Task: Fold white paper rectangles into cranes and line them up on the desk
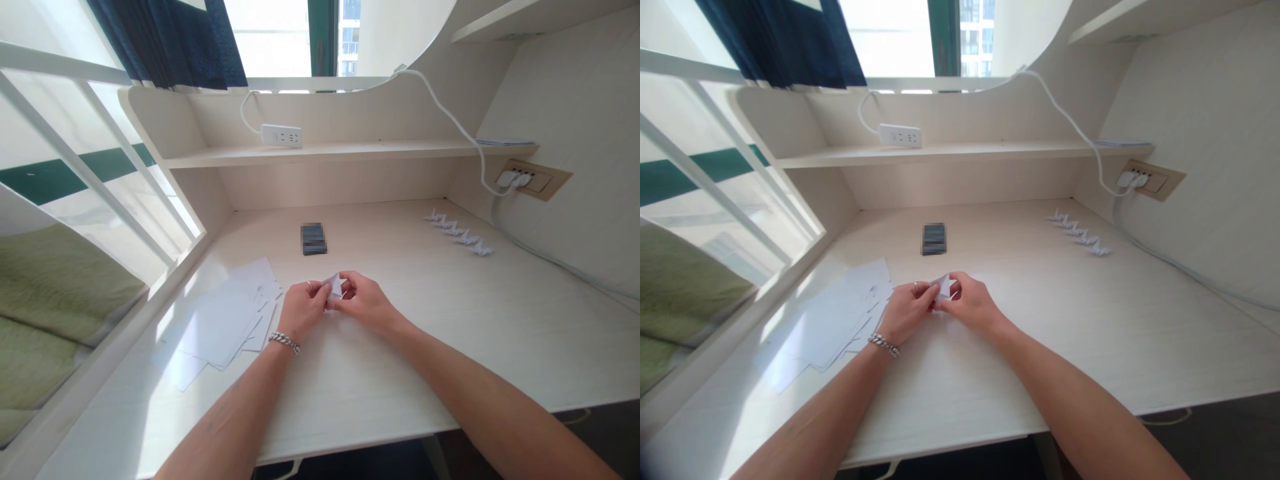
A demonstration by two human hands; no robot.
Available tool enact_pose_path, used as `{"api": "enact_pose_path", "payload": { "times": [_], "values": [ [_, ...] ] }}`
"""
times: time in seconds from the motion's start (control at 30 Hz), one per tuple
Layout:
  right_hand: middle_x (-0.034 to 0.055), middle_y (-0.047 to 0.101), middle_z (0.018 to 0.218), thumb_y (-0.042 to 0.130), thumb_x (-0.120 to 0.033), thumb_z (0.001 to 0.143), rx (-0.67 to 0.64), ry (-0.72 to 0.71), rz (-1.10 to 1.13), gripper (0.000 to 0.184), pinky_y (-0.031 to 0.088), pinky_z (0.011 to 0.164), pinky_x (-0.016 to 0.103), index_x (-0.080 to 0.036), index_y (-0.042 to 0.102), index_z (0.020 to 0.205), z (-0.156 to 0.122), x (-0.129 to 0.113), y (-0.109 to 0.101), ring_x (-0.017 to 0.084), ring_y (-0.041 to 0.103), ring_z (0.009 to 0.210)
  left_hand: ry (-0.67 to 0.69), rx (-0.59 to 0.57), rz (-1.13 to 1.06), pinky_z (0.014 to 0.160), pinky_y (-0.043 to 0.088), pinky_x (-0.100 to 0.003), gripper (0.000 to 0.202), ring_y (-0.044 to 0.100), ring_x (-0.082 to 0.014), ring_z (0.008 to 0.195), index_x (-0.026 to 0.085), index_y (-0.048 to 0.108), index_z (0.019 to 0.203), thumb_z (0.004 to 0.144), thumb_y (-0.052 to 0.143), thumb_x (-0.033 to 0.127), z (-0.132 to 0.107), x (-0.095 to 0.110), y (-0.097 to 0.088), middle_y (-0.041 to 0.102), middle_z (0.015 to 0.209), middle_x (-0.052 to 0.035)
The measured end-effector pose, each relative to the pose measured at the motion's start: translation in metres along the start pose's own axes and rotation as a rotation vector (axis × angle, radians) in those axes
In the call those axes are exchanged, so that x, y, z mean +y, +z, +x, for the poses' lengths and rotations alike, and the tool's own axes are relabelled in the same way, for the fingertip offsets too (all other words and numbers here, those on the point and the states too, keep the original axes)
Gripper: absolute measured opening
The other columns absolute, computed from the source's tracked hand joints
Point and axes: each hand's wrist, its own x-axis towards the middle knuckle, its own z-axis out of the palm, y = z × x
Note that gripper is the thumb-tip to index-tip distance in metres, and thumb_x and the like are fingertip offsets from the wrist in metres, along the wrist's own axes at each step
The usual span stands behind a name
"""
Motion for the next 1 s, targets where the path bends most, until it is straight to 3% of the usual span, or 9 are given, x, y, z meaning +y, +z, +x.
{"api": "enact_pose_path", "payload": {
  "times": [0.27,0.53,0.67,0.8,1.0],
  "values": [
    [0.0033,0.069,0.084,0.063,-0.025,0.076,0.030,-0.017,0.041,0.031,0.048,0.068,0.028,-0.018,0.063,0.106,0.0010,-0.0015,-0.0002,0.016,0.064,0.073,-0.052,-0.018,-0.143,0.060,0.046,-0.025,0.029,0.063,-0.0150,0.059,0.016,0.069,0.067,0.080,0.057,0.039,-0.0004,-0.0011,0.0036,0.069,0.063,-0.0037],
    [0.0017,0.066,0.073,0.052,-0.037,0.088,0.071,-0.061,0.011,0.025,0.047,0.061,0.027,-0.020,0.065,0.100,0.0007,-0.0011,-0.0001,0.015,0.061,0.065,-0.101,-0.044,-0.262,0.059,0.047,-0.025,0.029,0.060,-0.0139,0.059,0.014,0.067,0.066,0.078,0.060,0.039,-0.0012,0.0030,0.0016,0.069,0.066,-0.0058],
    [0.0018,0.061,0.064,0.048,-0.041,0.089,0.048,0.089,0.257,0.028,0.047,0.054,0.025,-0.017,0.060,0.080,0.0048,-0.0024,-0.0013,0.014,0.059,0.059,-0.100,-0.092,-0.362,0.059,0.046,-0.024,0.027,0.059,-0.0129,0.059,0.013,0.067,0.068,0.077,0.063,0.038,-0.0030,0.0062,-0.0001,0.068,0.066,-0.0060],
    [0.0014,0.060,0.064,0.049,-0.041,0.088,-0.024,0.184,0.386,0.029,0.046,0.051,0.024,-0.017,0.056,0.075,0.0076,-0.0019,-0.0020,0.012,0.058,0.055,-0.089,-0.085,-0.429,0.059,0.046,-0.024,0.026,0.060,-0.0128,0.061,0.012,0.069,0.080,0.076,0.066,0.038,-0.0029,0.0057,0.0005,0.067,0.067,-0.0051],
    [0.0026,0.066,0.075,0.061,-0.043,0.082,0.112,-0.009,0.128,0.024,0.048,0.061,0.028,-0.018,0.062,0.083,0.0040,0.0011,-0.0021,0.016,0.062,0.068,-0.100,-0.102,-0.420,0.060,0.048,-0.025,0.031,0.062,-0.0136,0.061,0.011,0.068,0.084,0.077,0.067,0.042,-0.0014,0.0023,0.0034,0.069,0.072,-0.0075]
  ]
}}
